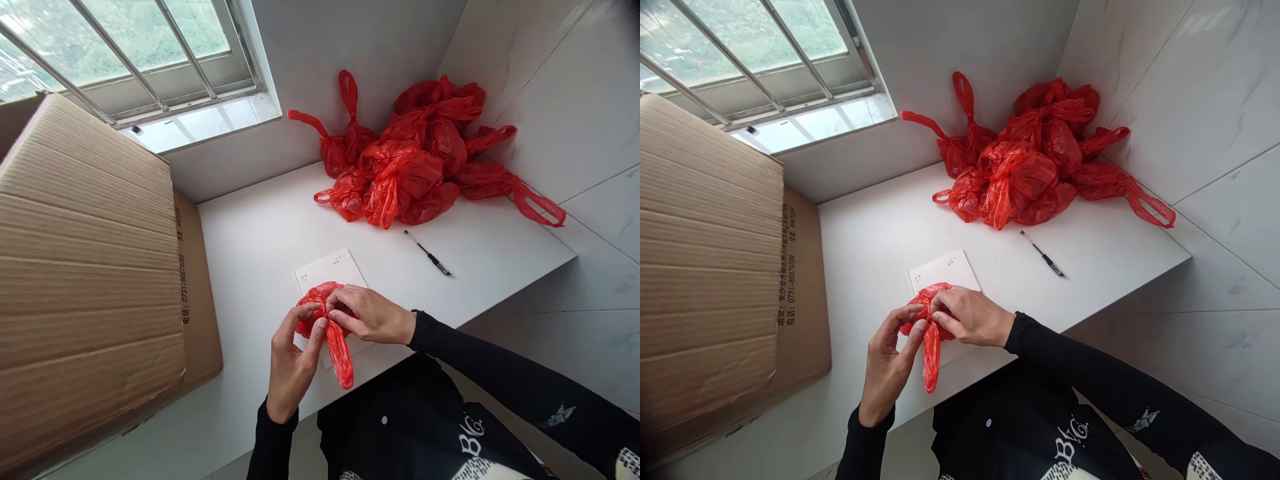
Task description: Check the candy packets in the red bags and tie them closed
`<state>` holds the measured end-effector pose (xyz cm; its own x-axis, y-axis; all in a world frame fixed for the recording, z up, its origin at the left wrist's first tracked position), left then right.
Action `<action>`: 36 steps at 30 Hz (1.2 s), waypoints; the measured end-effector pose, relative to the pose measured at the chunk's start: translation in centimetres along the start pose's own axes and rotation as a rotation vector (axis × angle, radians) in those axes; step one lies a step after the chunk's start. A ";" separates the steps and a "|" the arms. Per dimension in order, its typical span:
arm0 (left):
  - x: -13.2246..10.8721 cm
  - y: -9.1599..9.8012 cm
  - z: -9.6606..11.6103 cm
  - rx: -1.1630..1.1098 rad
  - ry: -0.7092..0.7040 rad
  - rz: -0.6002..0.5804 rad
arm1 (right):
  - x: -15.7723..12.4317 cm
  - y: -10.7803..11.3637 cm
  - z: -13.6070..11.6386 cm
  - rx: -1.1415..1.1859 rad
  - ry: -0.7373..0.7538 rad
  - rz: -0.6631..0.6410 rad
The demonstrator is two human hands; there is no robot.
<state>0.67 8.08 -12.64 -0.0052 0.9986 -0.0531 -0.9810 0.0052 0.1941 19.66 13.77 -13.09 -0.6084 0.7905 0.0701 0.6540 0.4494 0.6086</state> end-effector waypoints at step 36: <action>0.8 -0.2 -1.1 0.131 -0.099 -0.113 | 0.2 -0.5 1.0 -0.381 0.181 -0.012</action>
Point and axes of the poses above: each hand's wrist, its own x-axis towards the middle knuckle, its own y-axis out of the back of the hand, z = x × y, the point moved 1 cm from there along x, towards the middle knuckle, and after that the axes turned 10 degrees about -x, right-handed, at the moved point
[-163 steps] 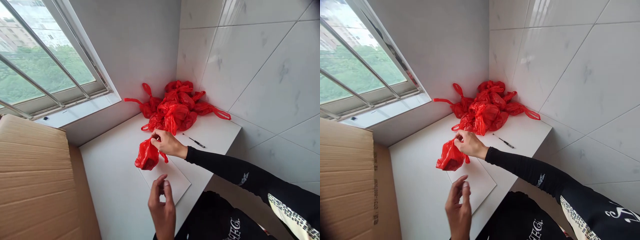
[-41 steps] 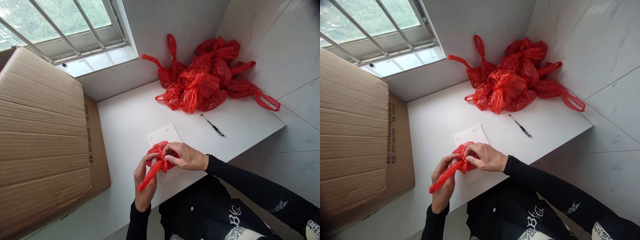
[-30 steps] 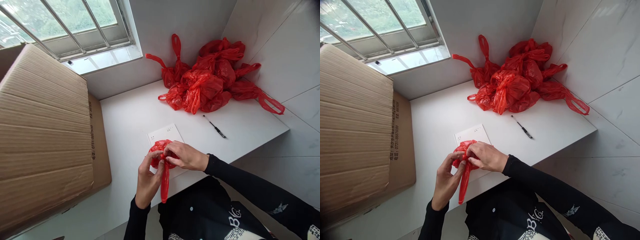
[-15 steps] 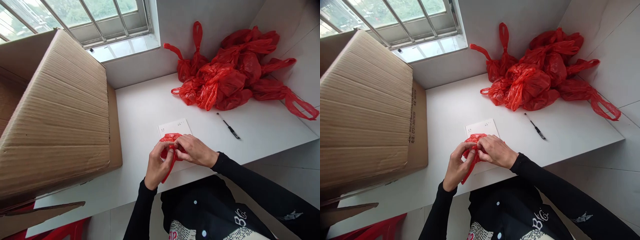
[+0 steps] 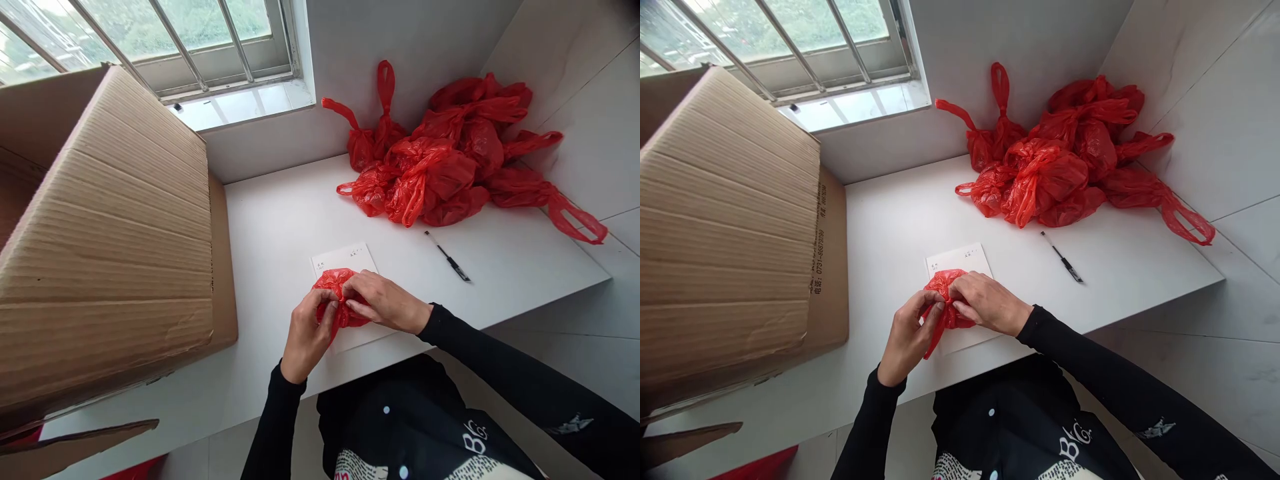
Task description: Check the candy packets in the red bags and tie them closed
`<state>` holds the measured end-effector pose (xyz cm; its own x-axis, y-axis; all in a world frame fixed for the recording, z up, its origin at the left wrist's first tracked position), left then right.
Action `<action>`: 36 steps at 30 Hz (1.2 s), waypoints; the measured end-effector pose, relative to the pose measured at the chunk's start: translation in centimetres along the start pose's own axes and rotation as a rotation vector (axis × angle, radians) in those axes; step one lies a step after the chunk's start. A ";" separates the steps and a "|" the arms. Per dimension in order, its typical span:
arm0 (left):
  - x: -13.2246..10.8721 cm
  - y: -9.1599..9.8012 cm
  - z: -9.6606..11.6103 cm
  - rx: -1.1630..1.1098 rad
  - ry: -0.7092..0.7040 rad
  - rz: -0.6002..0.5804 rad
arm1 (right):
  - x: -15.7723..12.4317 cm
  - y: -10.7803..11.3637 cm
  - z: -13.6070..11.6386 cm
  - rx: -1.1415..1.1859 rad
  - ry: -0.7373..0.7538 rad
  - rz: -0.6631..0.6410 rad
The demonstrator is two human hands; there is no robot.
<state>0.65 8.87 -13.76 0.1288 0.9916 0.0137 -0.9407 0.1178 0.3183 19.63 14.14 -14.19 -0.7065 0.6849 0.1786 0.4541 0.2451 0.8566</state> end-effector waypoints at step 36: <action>1.6 -1.0 1.8 0.582 -0.370 -0.027 | -0.4 1.1 0.7 0.010 -0.061 0.025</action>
Point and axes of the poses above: each hand's wrist, its own x-axis towards the middle knuckle, its own y-axis out of the back of the hand, z = x × y, the point moved 1 cm from there along x, towards the middle knuckle, and after that the axes turned 10 degrees about -x, right-handed, at the moved point
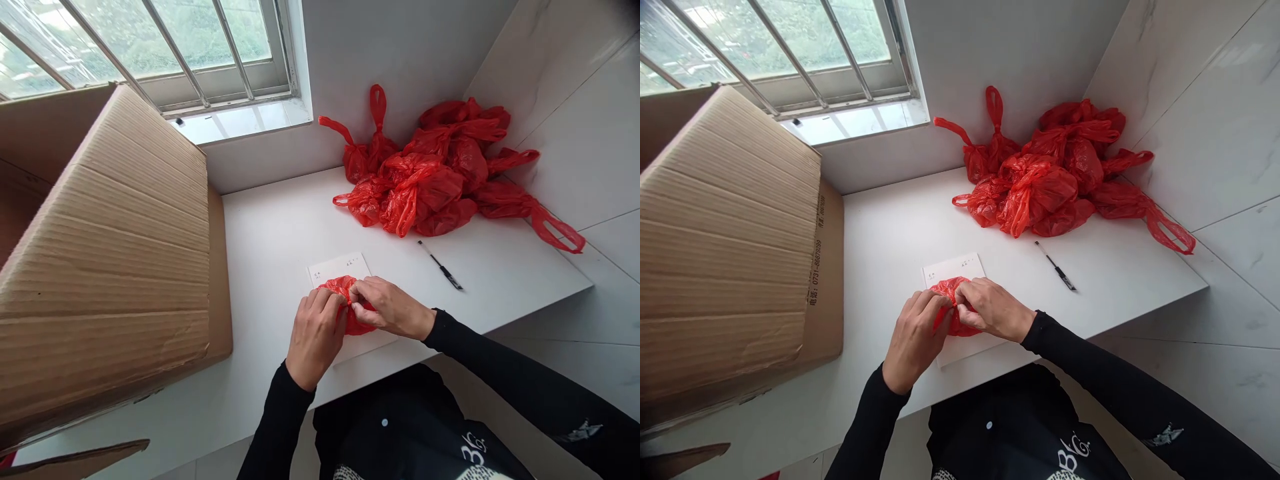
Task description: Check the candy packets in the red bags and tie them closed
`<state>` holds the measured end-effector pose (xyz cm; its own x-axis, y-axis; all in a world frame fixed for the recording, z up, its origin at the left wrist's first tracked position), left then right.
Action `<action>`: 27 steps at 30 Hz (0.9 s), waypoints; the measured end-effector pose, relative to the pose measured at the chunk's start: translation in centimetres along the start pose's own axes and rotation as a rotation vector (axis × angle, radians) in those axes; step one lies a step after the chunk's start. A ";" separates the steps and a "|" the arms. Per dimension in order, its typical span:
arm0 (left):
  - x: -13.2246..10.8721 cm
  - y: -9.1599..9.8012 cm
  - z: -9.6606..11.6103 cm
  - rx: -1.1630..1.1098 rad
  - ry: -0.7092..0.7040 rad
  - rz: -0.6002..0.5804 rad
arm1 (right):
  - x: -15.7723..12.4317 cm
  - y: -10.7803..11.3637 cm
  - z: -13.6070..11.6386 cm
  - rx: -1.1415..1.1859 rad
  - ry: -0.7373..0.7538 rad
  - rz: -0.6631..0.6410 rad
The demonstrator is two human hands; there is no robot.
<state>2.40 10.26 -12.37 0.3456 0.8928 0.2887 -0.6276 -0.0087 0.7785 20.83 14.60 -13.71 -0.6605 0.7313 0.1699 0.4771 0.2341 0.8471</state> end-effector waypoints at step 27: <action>-1.1 -0.5 -0.7 -0.244 0.086 0.099 | 0.1 1.3 -1.0 0.373 -0.176 -0.031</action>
Point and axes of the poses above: each hand's wrist, its own x-axis towards the middle knuckle, its own y-axis out of the back of the hand, z = x × y, the point moved 1 cm from there along x, towards the middle knuckle, and after that the axes turned 10 degrees about -x, right-handed, at the moved point
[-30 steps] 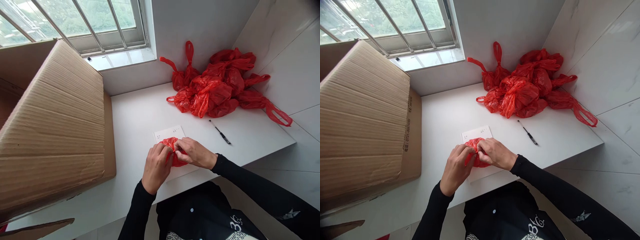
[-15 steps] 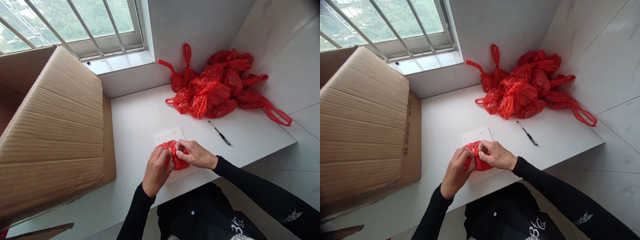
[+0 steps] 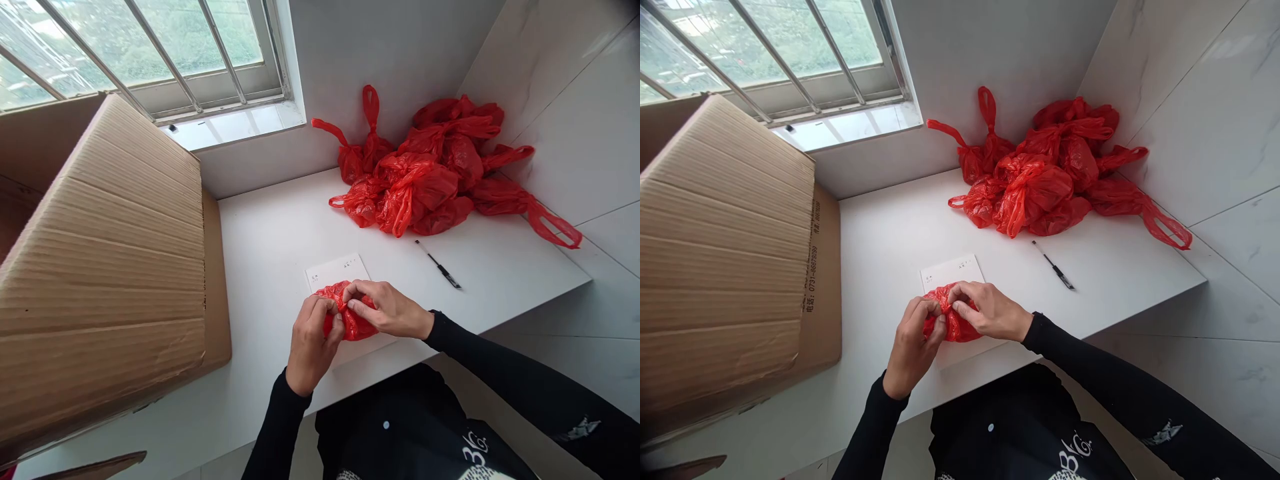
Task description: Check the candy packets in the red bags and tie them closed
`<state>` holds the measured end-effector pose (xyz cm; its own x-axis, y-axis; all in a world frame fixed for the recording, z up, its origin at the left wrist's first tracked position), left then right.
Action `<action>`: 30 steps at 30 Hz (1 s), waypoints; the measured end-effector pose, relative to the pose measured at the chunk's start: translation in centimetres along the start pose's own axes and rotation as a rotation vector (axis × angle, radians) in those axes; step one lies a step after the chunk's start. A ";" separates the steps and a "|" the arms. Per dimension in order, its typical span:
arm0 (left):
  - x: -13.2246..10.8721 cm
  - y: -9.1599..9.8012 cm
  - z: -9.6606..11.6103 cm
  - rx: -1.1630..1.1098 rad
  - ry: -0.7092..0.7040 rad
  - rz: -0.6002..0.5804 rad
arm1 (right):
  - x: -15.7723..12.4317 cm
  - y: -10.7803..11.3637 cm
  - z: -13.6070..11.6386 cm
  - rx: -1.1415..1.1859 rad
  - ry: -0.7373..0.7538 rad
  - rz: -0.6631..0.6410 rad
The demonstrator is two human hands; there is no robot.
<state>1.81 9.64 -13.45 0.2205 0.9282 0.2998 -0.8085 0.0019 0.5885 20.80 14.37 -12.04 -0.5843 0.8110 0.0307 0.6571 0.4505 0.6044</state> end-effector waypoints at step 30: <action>-0.5 0.6 0.9 -0.210 0.207 0.130 | 0.1 -0.3 -0.1 0.192 -0.225 0.119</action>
<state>1.72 8.82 -12.62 0.0102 0.9816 0.1908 -0.9224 -0.0644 0.3807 20.46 14.29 -12.17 -0.3918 0.9148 -0.0977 0.8050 0.3923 0.4450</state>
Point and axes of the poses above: each hand's wrist, its own x-axis towards the middle knuckle, its own y-axis out of the back of the hand, z = x × y, the point moved 1 cm from there along x, towards the middle knuckle, and after that the axes turned 10 degrees about -x, right-handed, at the moved point
